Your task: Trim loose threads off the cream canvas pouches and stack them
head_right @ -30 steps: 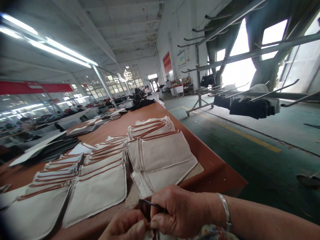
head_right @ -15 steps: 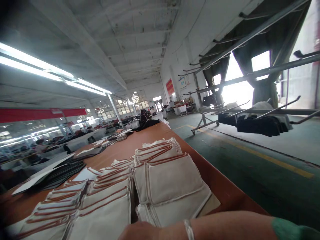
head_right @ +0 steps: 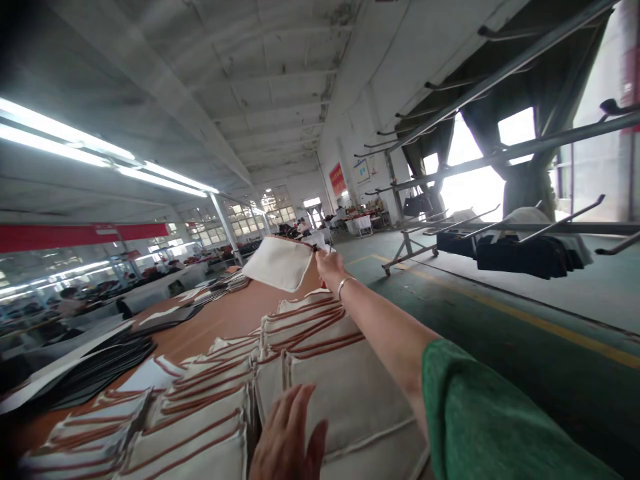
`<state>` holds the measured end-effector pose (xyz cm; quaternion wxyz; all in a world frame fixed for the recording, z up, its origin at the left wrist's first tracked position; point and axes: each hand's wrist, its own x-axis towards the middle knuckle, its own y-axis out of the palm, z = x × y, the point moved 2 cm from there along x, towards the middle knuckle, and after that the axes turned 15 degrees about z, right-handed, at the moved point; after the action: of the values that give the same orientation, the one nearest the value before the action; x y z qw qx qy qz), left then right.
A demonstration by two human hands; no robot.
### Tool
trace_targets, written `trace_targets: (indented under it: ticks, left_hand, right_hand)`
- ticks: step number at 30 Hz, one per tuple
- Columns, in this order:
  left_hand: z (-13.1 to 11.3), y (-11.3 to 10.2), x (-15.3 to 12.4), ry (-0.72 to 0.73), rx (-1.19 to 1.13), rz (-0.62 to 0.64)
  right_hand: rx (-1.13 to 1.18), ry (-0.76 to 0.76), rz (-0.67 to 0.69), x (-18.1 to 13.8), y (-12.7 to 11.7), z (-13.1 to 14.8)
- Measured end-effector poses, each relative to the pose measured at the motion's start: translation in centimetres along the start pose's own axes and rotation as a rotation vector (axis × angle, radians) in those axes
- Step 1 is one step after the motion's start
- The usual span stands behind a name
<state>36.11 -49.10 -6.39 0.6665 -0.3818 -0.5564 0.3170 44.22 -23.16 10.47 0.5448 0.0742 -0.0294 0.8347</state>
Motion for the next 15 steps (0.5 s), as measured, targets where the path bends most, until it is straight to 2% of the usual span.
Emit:
trace_targets:
  ticks: [3,6,11,15]
  left_hand:
    - [-1.2,4.5,5.4,-0.007,-0.003,0.188]
    - [-2.5,7.2,9.7,-0.004,-0.036,0.257]
    - [-4.3,8.4,14.0,-0.027,-0.054,0.313]
    - [-5.6,8.0,14.8,-0.029,-0.118,0.394]
  right_hand:
    - [0.001,0.007,-0.053,-1.1,-3.4,-4.3]
    - [-0.003,0.001,-0.056,-4.1,-6.7,-8.4]
    - [-0.001,0.007,-0.109,-10.2,-11.5,-13.3]
    - [0.007,-0.027,-0.191,-13.2,-14.0,-14.9]
